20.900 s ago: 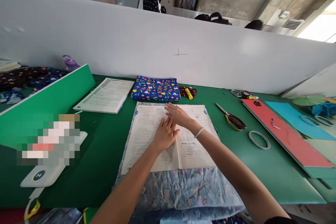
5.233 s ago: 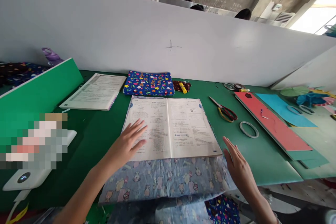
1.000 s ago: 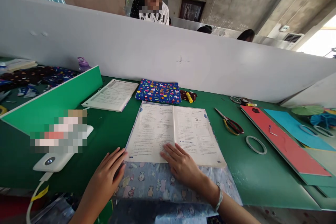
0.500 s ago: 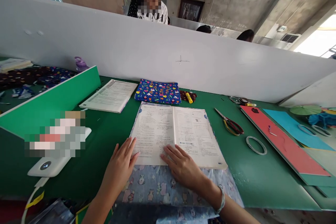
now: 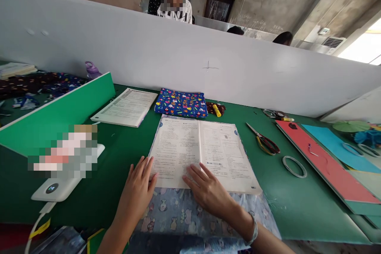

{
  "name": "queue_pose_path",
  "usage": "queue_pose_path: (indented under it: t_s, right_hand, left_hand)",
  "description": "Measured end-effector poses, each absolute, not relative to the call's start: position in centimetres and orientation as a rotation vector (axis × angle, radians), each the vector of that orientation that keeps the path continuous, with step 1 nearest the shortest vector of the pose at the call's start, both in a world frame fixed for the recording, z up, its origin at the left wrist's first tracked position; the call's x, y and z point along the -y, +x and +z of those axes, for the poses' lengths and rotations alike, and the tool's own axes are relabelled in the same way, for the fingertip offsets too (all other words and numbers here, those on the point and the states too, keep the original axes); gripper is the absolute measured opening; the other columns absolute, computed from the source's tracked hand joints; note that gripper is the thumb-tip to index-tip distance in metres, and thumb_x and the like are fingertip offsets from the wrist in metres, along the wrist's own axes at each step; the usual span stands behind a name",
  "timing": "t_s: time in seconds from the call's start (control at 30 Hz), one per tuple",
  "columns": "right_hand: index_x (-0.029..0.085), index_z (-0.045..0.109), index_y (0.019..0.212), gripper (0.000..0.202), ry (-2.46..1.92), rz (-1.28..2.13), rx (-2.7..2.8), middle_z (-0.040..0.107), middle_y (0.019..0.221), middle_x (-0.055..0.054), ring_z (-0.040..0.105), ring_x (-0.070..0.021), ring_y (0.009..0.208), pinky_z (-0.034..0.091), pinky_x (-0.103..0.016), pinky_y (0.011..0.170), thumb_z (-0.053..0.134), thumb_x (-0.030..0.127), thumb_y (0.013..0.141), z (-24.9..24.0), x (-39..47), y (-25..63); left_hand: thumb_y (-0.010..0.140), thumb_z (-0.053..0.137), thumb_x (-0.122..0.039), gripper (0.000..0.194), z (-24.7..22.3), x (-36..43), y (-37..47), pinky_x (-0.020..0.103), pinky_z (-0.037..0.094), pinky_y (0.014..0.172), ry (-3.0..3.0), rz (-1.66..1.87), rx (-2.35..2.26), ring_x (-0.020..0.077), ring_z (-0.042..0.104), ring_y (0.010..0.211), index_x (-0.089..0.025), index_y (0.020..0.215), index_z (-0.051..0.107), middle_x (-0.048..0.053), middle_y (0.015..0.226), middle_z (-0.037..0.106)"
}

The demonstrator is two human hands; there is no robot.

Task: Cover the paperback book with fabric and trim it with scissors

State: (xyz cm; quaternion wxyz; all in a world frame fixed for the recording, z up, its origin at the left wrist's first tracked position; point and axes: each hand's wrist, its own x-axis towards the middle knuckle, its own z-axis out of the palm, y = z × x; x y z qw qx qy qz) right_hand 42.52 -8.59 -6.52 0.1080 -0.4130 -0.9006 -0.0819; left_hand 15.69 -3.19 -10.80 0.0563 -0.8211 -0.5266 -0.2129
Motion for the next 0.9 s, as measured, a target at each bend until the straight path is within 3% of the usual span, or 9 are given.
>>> queue_pose_path:
  t_s: [0.23, 0.37, 0.6, 0.9]
  right_hand:
    - [0.011, 0.054, 0.128, 0.036, -0.998, -0.437, 2.704, 0.061, 0.130, -0.012, 0.051, -0.0240, 0.126, 0.052, -0.037, 0.097, 0.043, 0.009, 0.095, -5.7, 8.1, 41.3]
    - [0.011, 0.057, 0.125, 0.032, -0.897, -0.470, 2.674, 0.062, 0.127, -0.014, 0.054, -0.0269, 0.123, 0.053, -0.038, 0.096, 0.048, 0.012, 0.094, -6.1, 7.7, 40.3]
    - [0.006, 0.057, 0.124, 0.033, -0.895, -0.402, 2.621, 0.066, 0.120, -0.017, 0.058, -0.0258, 0.119, 0.054, -0.038, 0.094, 0.049, 0.007, 0.092, -7.2, 7.4, 40.4]
    - [0.003, 0.055, 0.127, 0.036, -0.942, -0.324, 2.639, 0.064, 0.123, -0.017, 0.056, -0.0257, 0.121, 0.053, -0.037, 0.097, 0.048, 0.005, 0.092, -7.2, 7.6, 40.4]
  left_hand:
    - [0.098, 0.034, -0.045, 0.058, -10.6, 3.2, 15.8, 0.054, 0.038, 0.107, -2.519, -0.702, 1.599, 0.0314, 0.042, 0.134, -0.019, 0.149, 0.027, 0.013, 0.143, 0.049]
    - [0.098, 0.035, -0.046, 0.057, -10.5, 3.2, 15.8, 0.053, 0.037, 0.108, -2.519, -0.723, 1.616, 0.0314, 0.041, 0.135, -0.019, 0.148, 0.029, 0.013, 0.142, 0.049]
    - [0.097, 0.034, -0.048, 0.053, -10.4, 3.3, 15.8, 0.053, 0.038, 0.108, -2.514, -0.711, 1.642, 0.0330, 0.039, 0.136, -0.017, 0.139, 0.045, 0.013, 0.140, 0.052]
    - [0.097, 0.034, -0.049, 0.055, -10.6, 3.3, 15.8, 0.053, 0.036, 0.109, -2.520, -0.669, 1.656, 0.0337, 0.036, 0.137, -0.017, 0.140, 0.044, 0.013, 0.142, 0.049]
